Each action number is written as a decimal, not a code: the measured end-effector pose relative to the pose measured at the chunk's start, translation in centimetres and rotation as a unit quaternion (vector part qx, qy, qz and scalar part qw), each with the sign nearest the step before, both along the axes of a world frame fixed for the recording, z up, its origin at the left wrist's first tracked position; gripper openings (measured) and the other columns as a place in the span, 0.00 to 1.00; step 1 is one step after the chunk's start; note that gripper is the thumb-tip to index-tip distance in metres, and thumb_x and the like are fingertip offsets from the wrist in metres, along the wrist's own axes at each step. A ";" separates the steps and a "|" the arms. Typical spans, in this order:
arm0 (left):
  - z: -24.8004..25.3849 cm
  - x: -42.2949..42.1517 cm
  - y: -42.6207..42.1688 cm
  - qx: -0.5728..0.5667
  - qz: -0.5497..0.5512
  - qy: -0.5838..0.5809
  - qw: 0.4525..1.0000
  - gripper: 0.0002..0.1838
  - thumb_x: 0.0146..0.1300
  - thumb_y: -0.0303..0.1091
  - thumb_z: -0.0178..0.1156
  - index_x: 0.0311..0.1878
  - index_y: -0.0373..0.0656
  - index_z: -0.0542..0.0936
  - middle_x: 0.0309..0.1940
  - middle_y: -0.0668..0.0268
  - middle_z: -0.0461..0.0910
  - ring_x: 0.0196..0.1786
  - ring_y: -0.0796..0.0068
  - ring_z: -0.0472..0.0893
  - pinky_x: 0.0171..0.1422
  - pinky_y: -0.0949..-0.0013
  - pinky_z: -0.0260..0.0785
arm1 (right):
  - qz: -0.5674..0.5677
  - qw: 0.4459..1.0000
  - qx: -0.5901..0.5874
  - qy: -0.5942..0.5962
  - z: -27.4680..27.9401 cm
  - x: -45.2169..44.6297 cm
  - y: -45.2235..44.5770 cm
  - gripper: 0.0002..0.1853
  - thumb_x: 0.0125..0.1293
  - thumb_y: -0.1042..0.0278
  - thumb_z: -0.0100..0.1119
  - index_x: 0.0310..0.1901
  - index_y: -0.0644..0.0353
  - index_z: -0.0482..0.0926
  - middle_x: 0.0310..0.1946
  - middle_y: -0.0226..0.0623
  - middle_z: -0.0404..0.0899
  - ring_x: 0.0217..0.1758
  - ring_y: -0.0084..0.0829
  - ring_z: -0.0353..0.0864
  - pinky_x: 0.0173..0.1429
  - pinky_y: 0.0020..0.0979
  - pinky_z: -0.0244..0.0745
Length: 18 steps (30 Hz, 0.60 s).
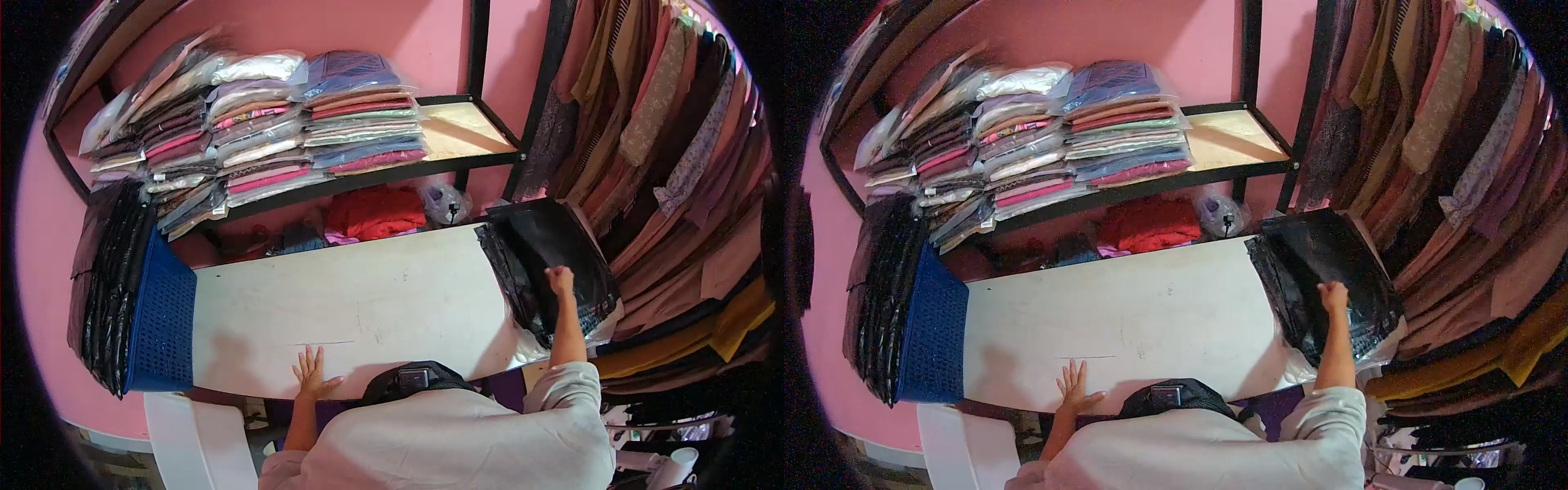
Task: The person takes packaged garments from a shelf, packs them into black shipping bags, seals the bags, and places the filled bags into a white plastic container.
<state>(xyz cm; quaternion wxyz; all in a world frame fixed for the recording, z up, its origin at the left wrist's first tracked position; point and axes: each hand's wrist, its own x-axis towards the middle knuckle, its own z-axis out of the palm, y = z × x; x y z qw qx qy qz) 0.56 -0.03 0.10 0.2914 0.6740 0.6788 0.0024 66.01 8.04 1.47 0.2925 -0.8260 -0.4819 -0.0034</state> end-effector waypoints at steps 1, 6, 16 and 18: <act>0.0 0.0 0.0 0.001 0.002 -0.002 1.000 0.61 0.34 0.70 0.59 0.68 0.56 0.39 0.68 0.58 0.25 0.69 0.52 0.25 0.64 0.41 0.14 | 0.007 0.997 0.075 0.013 0.7 0.3 0.3 0.16 0.54 0.60 0.59 0.23 0.67 0.75 0.17 0.49 0.73 0.22 0.37 0.76 0.28 0.33 0.67; 0.6 0.2 0.6 -0.027 0.012 0.033 0.999 0.58 0.36 0.66 0.62 0.68 0.54 0.43 0.69 0.58 0.28 0.69 0.51 0.28 0.65 0.39 0.21 | 0.115 0.987 0.071 0.086 12.3 -4.6 1.5 0.11 0.59 0.64 0.54 0.29 0.66 0.75 0.21 0.47 0.74 0.24 0.33 0.74 0.30 0.29 0.67; -3.2 7.1 6.9 0.090 0.057 -0.241 0.965 0.50 0.47 0.62 0.57 0.65 0.41 0.48 0.53 0.49 0.68 0.57 0.55 0.66 0.61 0.58 0.55 | 0.590 0.801 -0.039 0.097 5.3 -29.6 1.7 0.12 0.58 0.62 0.50 0.30 0.64 0.74 0.34 0.49 0.73 0.40 0.48 0.72 0.45 0.41 0.68; 0.3 10.2 5.8 -0.057 0.232 -0.473 0.848 0.50 0.47 0.59 0.61 0.65 0.39 0.49 0.43 0.52 0.73 0.46 0.61 0.74 0.49 0.63 0.67 | 0.704 0.701 0.033 0.108 1.5 -33.1 1.0 0.13 0.60 0.60 0.51 0.32 0.63 0.74 0.35 0.49 0.74 0.40 0.47 0.73 0.45 0.40 0.68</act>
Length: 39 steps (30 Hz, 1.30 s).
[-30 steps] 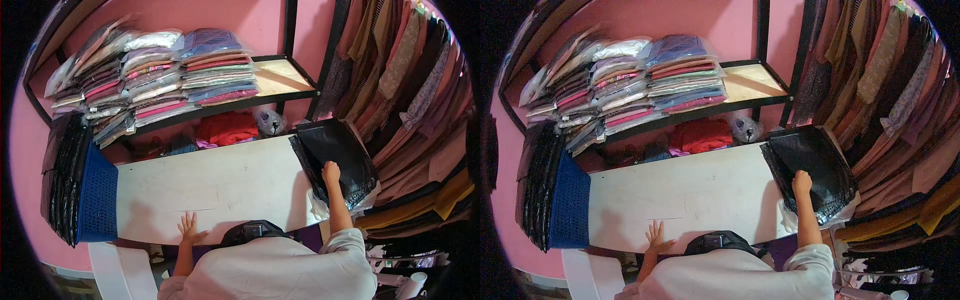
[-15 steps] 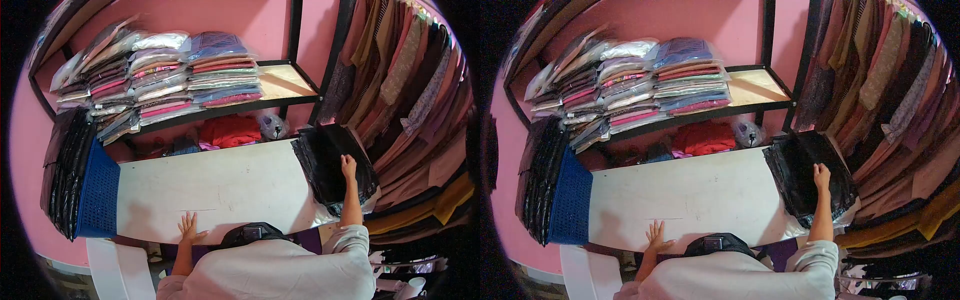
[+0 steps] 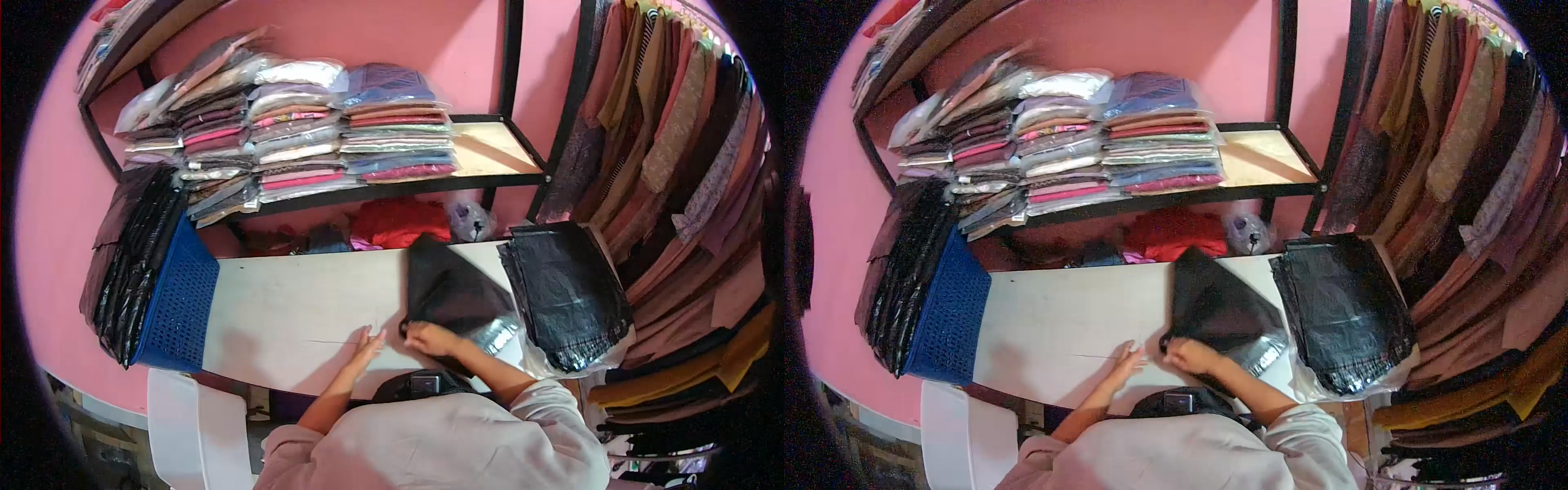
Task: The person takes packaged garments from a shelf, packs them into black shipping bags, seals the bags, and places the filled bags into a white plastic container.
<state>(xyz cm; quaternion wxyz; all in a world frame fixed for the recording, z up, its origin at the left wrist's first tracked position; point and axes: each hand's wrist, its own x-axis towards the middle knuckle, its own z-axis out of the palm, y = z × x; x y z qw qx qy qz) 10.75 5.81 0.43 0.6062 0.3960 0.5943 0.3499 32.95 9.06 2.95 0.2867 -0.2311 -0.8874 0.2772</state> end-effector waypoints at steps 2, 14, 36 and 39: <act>-0.7 1.2 0.3 -0.033 0.060 0.014 0.998 0.49 0.46 0.50 0.67 0.64 0.39 0.50 0.36 0.58 0.76 0.34 0.68 0.77 0.37 0.67 0.71 | 0.092 0.983 -0.122 -0.097 -0.6 -1.9 -0.8 0.16 0.62 0.56 0.48 0.32 0.64 0.75 0.34 0.49 0.74 0.42 0.47 0.73 0.47 0.40 0.67; 4.3 1.3 -1.0 0.418 -0.179 0.355 0.817 0.29 0.41 0.30 0.64 0.51 0.41 0.68 0.53 0.54 0.63 0.62 0.59 0.58 0.66 0.46 0.43 | 0.066 0.980 -0.075 -0.171 -4.3 1.3 -2.0 0.22 0.54 0.75 0.51 0.54 0.57 0.69 0.60 0.47 0.59 0.61 0.46 0.60 0.63 0.37 0.58; 1.6 -3.5 -2.1 0.224 0.043 0.523 0.821 0.42 0.45 0.61 0.57 0.58 0.40 0.64 0.55 0.50 0.62 0.62 0.48 0.55 0.62 0.34 0.32 | -0.083 0.974 0.063 -0.201 -3.2 0.8 0.0 0.27 0.52 0.54 0.58 0.54 0.53 0.70 0.56 0.45 0.62 0.51 0.44 0.64 0.56 0.38 0.63; 0.8 -5.2 -1.1 0.070 -0.032 0.529 0.845 0.53 0.43 0.72 0.52 0.66 0.45 0.52 0.66 0.48 0.45 0.68 0.47 0.40 0.62 0.32 0.26 | -0.032 0.981 0.041 -0.187 -4.5 -0.4 0.8 0.27 0.53 0.53 0.58 0.55 0.52 0.70 0.57 0.45 0.62 0.52 0.44 0.64 0.57 0.38 0.62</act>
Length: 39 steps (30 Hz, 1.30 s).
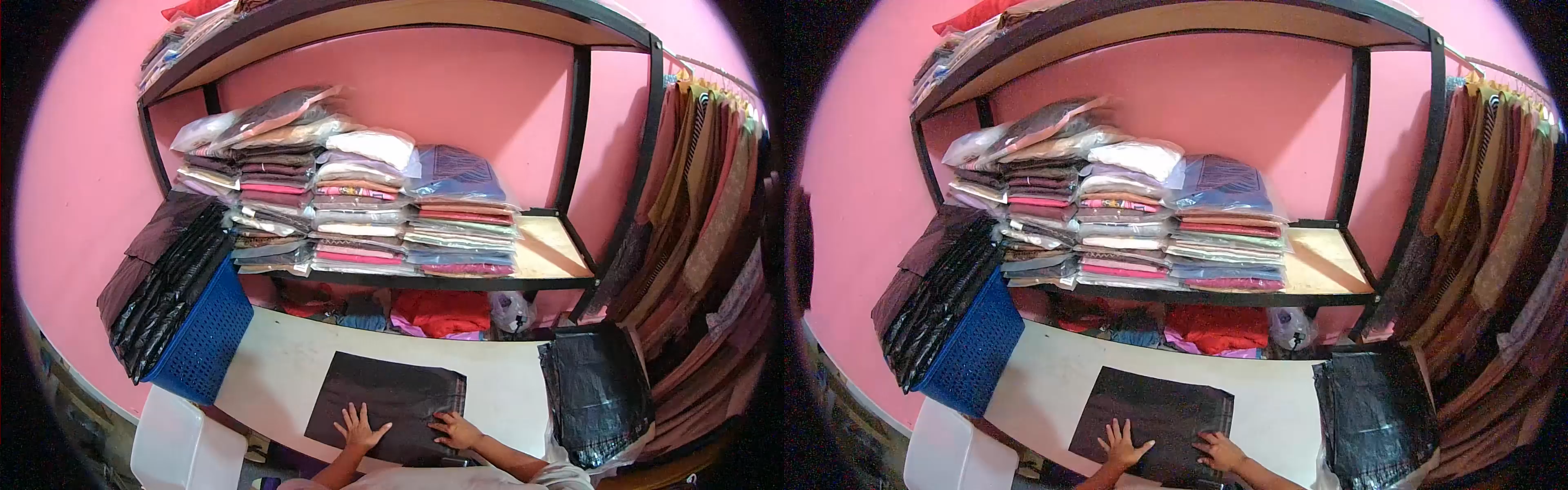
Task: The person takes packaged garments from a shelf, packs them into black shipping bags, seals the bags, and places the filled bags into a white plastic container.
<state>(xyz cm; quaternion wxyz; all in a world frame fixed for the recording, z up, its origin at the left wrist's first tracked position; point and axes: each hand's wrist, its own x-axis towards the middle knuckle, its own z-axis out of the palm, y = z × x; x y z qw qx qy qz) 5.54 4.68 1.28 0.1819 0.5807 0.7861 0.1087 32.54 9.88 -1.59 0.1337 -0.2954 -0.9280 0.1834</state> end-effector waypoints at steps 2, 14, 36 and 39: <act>-0.6 -1.5 0.4 -0.035 0.001 0.017 0.999 0.54 0.43 0.72 0.52 0.67 0.46 0.49 0.66 0.48 0.42 0.69 0.47 0.37 0.62 0.32 0.23 | 0.021 1.000 -0.015 0.004 0.2 -0.2 0.4 0.27 0.53 0.53 0.58 0.55 0.52 0.69 0.57 0.44 0.62 0.53 0.44 0.63 0.57 0.38 0.63; -1.1 -8.4 2.2 0.108 -0.069 -0.024 0.991 0.42 0.46 0.63 0.55 0.60 0.45 0.64 0.62 0.51 0.56 0.64 0.48 0.53 0.63 0.34 0.28 | -0.047 0.990 -0.133 -0.030 3.3 -0.7 5.9 0.18 0.56 0.57 0.55 0.47 0.53 0.75 0.45 0.42 0.73 0.48 0.42 0.71 0.52 0.37 0.68; 2.2 -10.7 4.1 0.165 -0.070 -0.034 0.983 0.36 0.50 0.50 0.57 0.62 0.45 0.61 0.62 0.51 0.55 0.65 0.48 0.53 0.64 0.36 0.35 | -0.246 0.896 0.353 0.110 45.2 -22.5 40.2 0.32 0.42 0.77 0.51 0.55 0.63 0.62 0.49 0.55 0.67 0.54 0.50 0.66 0.57 0.40 0.63; 1.9 -11.0 4.4 0.143 -0.086 -0.007 0.986 0.36 0.50 0.49 0.57 0.62 0.45 0.60 0.63 0.51 0.55 0.65 0.48 0.54 0.64 0.36 0.36 | -0.288 0.875 0.372 0.114 45.1 -23.1 41.7 0.28 0.44 0.76 0.50 0.53 0.61 0.65 0.46 0.53 0.71 0.50 0.50 0.70 0.54 0.41 0.67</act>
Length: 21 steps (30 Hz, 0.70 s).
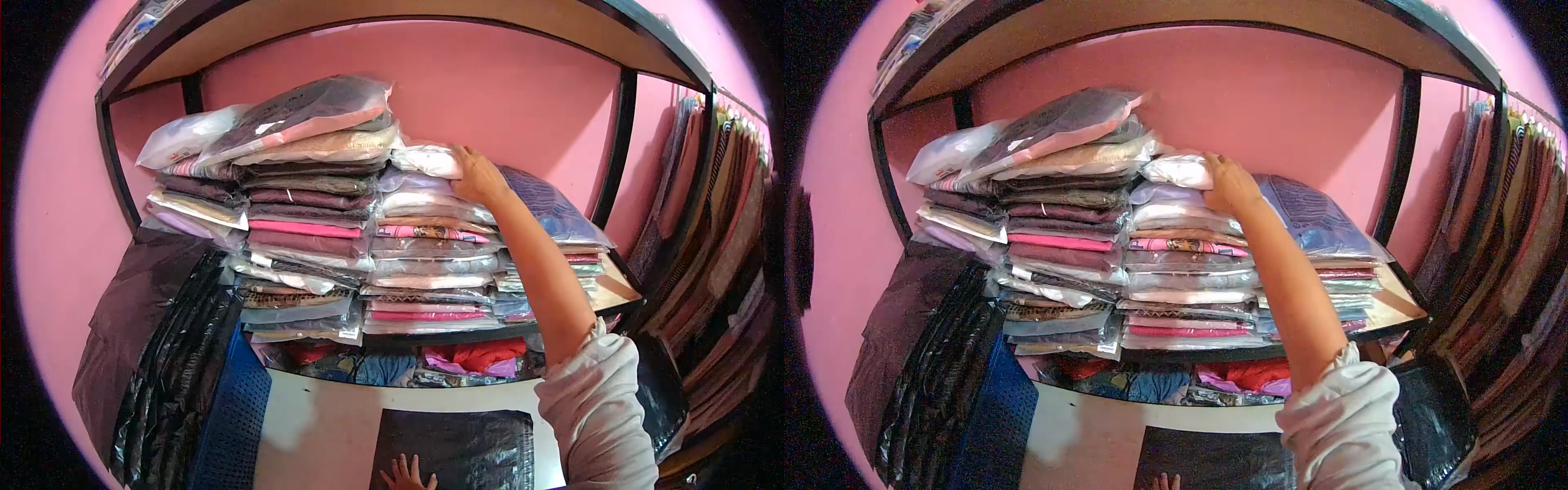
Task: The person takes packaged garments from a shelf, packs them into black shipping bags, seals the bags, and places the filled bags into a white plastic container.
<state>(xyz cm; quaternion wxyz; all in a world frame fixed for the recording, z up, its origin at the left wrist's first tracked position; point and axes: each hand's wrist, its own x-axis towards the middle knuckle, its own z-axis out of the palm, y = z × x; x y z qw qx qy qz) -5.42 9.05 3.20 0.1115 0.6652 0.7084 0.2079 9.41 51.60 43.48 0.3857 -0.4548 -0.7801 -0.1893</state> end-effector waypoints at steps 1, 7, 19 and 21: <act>-0.2 -0.1 0.0 -0.001 -0.001 -0.001 1.000 0.36 0.50 0.49 0.57 0.62 0.45 0.60 0.63 0.51 0.55 0.65 0.48 0.54 0.64 0.36 0.36 | -0.001 1.000 -0.001 -0.001 0.1 0.0 0.3 0.28 0.44 0.76 0.50 0.53 0.61 0.65 0.46 0.53 0.71 0.50 0.50 0.70 0.54 0.41 0.67; 0.9 0.3 -0.1 0.001 -0.002 0.010 1.000 0.36 0.50 0.49 0.57 0.62 0.43 0.60 0.62 0.50 0.55 0.64 0.47 0.54 0.64 0.35 0.36 | -0.035 0.996 0.072 0.040 1.6 3.1 -0.5 0.19 0.47 0.77 0.49 0.45 0.57 0.71 0.35 0.52 0.76 0.39 0.50 0.76 0.44 0.45 0.71; -3.5 -0.2 0.0 -0.020 -0.004 0.040 0.999 0.36 0.52 0.55 0.51 0.62 0.45 0.60 0.63 0.53 0.53 0.67 0.50 0.49 0.65 0.37 0.29 | 0.014 0.990 0.041 0.135 7.5 20.5 -19.8 0.17 0.51 0.75 0.54 0.46 0.66 0.73 0.35 0.48 0.78 0.40 0.33 0.78 0.45 0.30 0.68; -3.3 -0.1 0.0 0.012 -0.007 0.069 0.997 0.37 0.52 0.55 0.52 0.62 0.44 0.60 0.64 0.53 0.53 0.67 0.51 0.49 0.65 0.38 0.30 | 0.009 0.987 0.001 0.157 6.7 22.8 -24.3 0.14 0.52 0.76 0.53 0.42 0.67 0.74 0.30 0.39 0.79 0.35 0.22 0.74 0.42 0.27 0.68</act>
